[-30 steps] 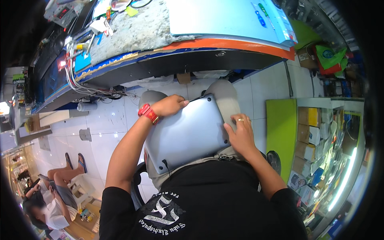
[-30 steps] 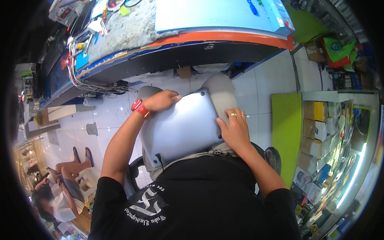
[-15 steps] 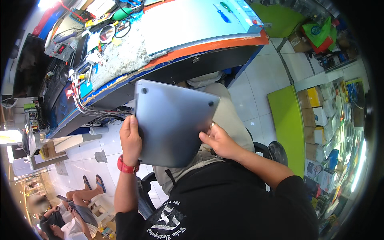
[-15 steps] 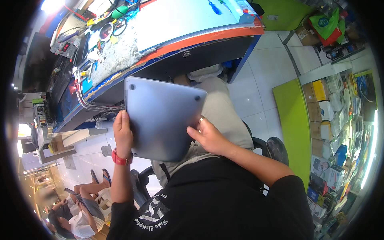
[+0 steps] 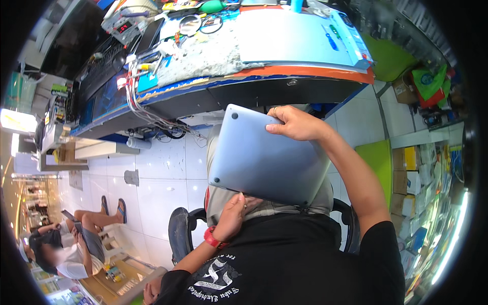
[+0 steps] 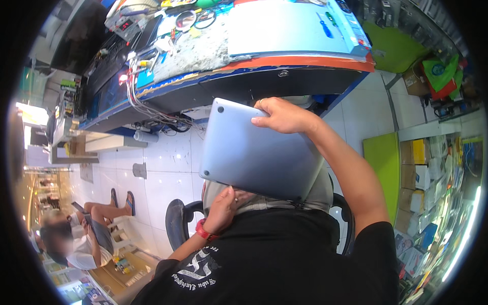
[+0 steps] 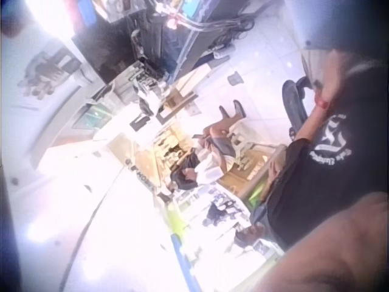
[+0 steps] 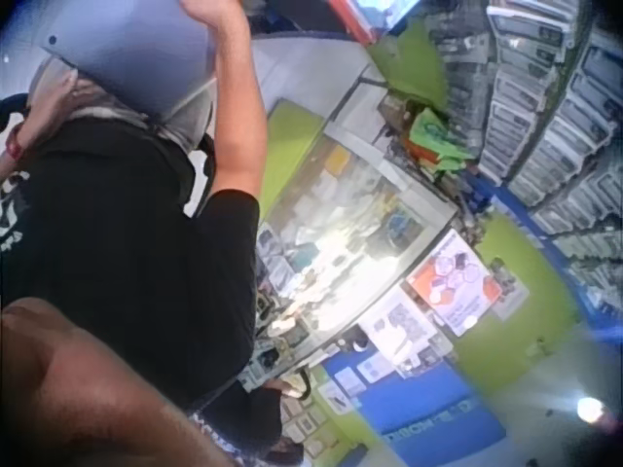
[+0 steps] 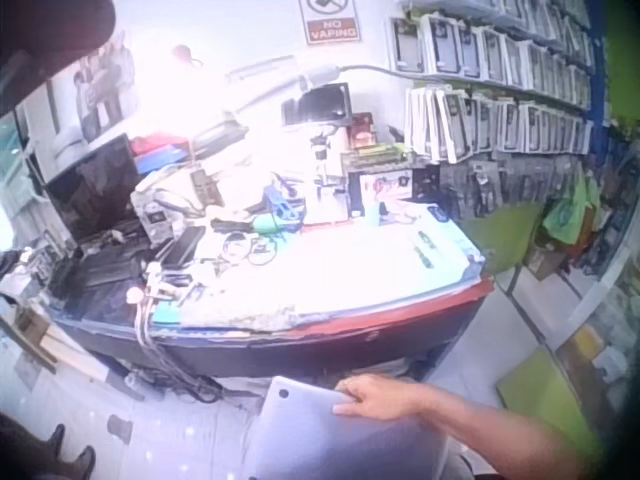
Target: The person unscrews the back panel of a laptop using a screwdriver and then pries the panel off with their hands.
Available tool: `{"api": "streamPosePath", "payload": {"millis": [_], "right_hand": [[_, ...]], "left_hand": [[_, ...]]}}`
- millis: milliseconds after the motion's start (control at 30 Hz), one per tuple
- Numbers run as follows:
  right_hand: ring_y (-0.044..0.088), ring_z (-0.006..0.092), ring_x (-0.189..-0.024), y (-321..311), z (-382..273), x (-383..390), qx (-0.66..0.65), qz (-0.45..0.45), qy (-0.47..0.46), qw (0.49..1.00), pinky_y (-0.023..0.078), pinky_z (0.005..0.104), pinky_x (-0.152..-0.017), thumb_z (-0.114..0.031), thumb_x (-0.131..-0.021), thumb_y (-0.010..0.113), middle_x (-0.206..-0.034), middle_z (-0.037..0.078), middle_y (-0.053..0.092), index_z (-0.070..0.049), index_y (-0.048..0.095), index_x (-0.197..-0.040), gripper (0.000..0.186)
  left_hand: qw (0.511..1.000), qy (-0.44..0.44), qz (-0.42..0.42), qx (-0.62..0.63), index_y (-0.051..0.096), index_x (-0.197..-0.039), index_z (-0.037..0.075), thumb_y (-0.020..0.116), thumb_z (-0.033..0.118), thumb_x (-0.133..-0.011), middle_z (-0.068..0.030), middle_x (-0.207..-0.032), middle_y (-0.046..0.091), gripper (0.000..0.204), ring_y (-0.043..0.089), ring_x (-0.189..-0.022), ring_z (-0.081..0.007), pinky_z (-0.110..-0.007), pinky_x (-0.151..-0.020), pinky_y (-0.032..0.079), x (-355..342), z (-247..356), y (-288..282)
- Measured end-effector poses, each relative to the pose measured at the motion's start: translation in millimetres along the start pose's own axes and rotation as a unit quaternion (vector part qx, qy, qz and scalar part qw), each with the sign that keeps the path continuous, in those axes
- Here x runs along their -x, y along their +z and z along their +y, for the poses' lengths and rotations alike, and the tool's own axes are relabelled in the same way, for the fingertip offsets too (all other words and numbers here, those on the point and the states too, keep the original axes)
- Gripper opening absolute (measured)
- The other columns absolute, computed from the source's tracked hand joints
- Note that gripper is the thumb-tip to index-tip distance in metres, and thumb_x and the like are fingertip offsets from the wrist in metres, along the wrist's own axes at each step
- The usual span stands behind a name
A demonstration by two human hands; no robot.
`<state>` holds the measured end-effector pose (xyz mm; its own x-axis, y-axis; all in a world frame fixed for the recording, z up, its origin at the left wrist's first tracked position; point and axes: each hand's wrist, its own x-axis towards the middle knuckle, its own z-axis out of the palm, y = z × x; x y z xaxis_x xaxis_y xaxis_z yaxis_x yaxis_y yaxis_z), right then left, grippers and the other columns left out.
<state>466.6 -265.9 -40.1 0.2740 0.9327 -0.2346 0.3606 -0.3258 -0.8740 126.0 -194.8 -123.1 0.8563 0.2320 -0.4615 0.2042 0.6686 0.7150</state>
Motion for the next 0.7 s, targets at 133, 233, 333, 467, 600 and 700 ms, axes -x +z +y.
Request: {"api": "streamPosePath", "payload": {"millis": [133, 233, 333, 467, 600, 700], "right_hand": [[0.068, 0.0301, -0.108, 34.2, 39.1, -32.0, 0.009, -0.106, 0.009, 0.994, 0.052, 0.0407, -0.095, -0.032, -0.1, 0.069, -0.113, 0.02, 0.072, 0.006, 0.067, -0.124, 0.046], [0.067, 0.0381, -0.116, 57.0, 58.4, -52.4, 0.086, -0.137, 0.012, 0.987, 0.05, 0.0447, -0.101, -0.036, -0.099, 0.066, -0.122, 0.024, 0.071, 0.006, 0.068, -0.128, 0.051], [0.067, 0.0387, -0.116, 75.3, 78.8, -63.7, 0.113, -0.142, 0.008, 0.983, 0.051, 0.0457, -0.101, -0.038, -0.099, 0.065, -0.124, 0.023, 0.071, 0.003, 0.069, -0.128, 0.051], [0.067, 0.0402, -0.115, 95.2, 66.4, -53.0, 0.176, -0.08, 0.058, 0.979, 0.052, 0.0477, -0.099, -0.041, -0.099, 0.065, -0.122, 0.022, 0.071, 0.0, 0.071, -0.125, 0.048], [0.065, 0.0396, -0.112, 123.6, 56.1, -27.8, 0.248, 0.108, -0.014, 0.963, 0.05, 0.0487, -0.099, -0.03, -0.097, 0.068, -0.115, 0.021, 0.068, 0.001, 0.071, -0.117, 0.037], [0.058, 0.0388, -0.118, 136.9, 65.9, -2.3, 0.317, 0.258, -0.094, 0.908, 0.046, 0.0499, -0.104, -0.015, -0.091, 0.071, -0.117, 0.022, 0.064, 0.007, 0.067, -0.118, 0.035]], "left_hand": [[0.978, -0.159, -0.131, -0.028, 0.049, -0.147, -0.012, 0.045, 0.035, -0.114, -0.023, -0.154, 0.054, 0.057, 0.048, -0.147, -0.0304, -0.044, -0.127, 0.031, 15.0, 9.3, -25.1], [0.963, -0.163, -0.127, -0.174, 0.058, -0.144, -0.007, 0.047, 0.037, -0.114, -0.0188, -0.156, 0.054, 0.054, 0.048, -0.147, -0.0262, -0.038, -0.124, 0.032, 25.9, 37.5, -29.0], [0.929, -0.15, -0.033, -0.336, 0.07, -0.13, -0.003, 0.056, 0.032, -0.11, -0.0207, -0.151, 0.058, 0.043, 0.054, -0.139, -0.0333, -0.04, -0.117, 0.04, 36.5, 67.8, -11.0], [0.722, 0.126, 0.085, -0.675, 0.056, -0.138, -0.007, 0.069, 0.018, -0.1, -0.0232, -0.14, 0.06, 0.047, 0.055, -0.133, -0.0421, -0.047, -0.114, 0.043, -16.5, 99.2, -1.4], [0.609, 0.323, 0.076, -0.72, 0.057, -0.13, -0.009, 0.069, 0.017, -0.097, -0.0274, -0.132, 0.059, 0.044, 0.056, -0.122, -0.0464, -0.052, -0.108, 0.045, -100.4, 70.4, -7.0], [0.609, 0.326, 0.067, -0.72, 0.059, -0.126, -0.009, 0.068, 0.017, -0.097, -0.0267, -0.126, 0.059, 0.04, 0.057, -0.118, -0.0449, -0.051, -0.106, 0.046, -139.7, 58.4, 0.2]]}}
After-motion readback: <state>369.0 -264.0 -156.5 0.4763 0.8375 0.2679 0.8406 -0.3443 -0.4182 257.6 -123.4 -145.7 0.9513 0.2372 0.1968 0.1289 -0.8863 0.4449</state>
